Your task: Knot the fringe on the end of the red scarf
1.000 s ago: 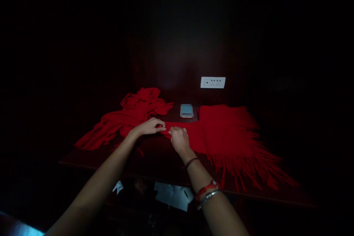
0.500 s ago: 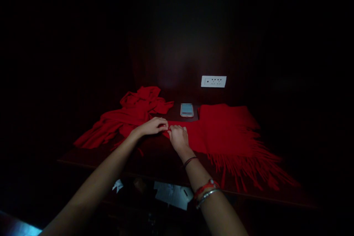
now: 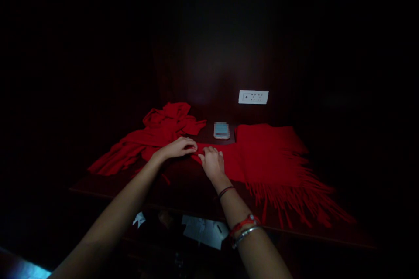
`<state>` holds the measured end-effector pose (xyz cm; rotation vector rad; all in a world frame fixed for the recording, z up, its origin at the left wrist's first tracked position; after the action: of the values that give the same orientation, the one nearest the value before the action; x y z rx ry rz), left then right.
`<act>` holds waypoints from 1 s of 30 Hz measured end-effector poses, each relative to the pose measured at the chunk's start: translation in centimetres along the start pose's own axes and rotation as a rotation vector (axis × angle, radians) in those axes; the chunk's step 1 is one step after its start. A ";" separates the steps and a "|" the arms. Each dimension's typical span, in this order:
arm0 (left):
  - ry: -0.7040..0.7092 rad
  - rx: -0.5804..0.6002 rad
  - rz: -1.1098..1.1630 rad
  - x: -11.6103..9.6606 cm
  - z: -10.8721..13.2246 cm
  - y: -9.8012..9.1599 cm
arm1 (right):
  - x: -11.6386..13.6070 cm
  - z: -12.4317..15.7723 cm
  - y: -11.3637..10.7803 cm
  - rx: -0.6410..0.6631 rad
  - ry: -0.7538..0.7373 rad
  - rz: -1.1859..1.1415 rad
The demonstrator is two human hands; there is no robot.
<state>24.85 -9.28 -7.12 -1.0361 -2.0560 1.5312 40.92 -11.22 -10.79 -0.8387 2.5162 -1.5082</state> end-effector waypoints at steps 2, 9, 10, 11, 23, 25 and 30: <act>0.003 -0.001 -0.004 -0.2 -0.2 0.2 | 0.1 -0.1 0.0 -0.019 -0.024 -0.035; 0.002 -0.001 0.015 0.0 -0.2 0.1 | 0.0 -0.3 -0.1 0.003 -0.014 -0.033; -0.008 0.007 0.016 0.1 -0.1 0.0 | 0.0 -0.2 -0.1 0.008 -0.006 -0.034; -0.021 0.013 0.016 0.2 0.0 -0.1 | 0.0 -0.2 -0.1 0.013 0.005 -0.036; 0.002 -0.009 -0.062 -0.1 -0.1 0.1 | 0.4 -0.2 0.2 -0.038 -0.071 -0.038; 0.007 -0.014 -0.053 -0.1 -0.2 0.1 | 0.5 -0.2 0.2 -0.015 -0.075 -0.021; -0.008 -0.016 -0.015 0.1 -0.1 -0.1 | 0.4 -0.3 0.1 -0.013 -0.048 -0.052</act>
<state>24.84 -9.10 -7.01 -1.0193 -2.0798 1.5160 40.42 -11.17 -10.68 -0.9382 2.4915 -1.4695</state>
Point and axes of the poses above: each hand's wrist, its own z-axis away from the middle knuckle, its own y-axis out of the palm, x = y × z, the point moved 1 cm from there along -z, towards the middle knuckle, and after that the axes turned 1 degree about x, right-handed, at the moved point
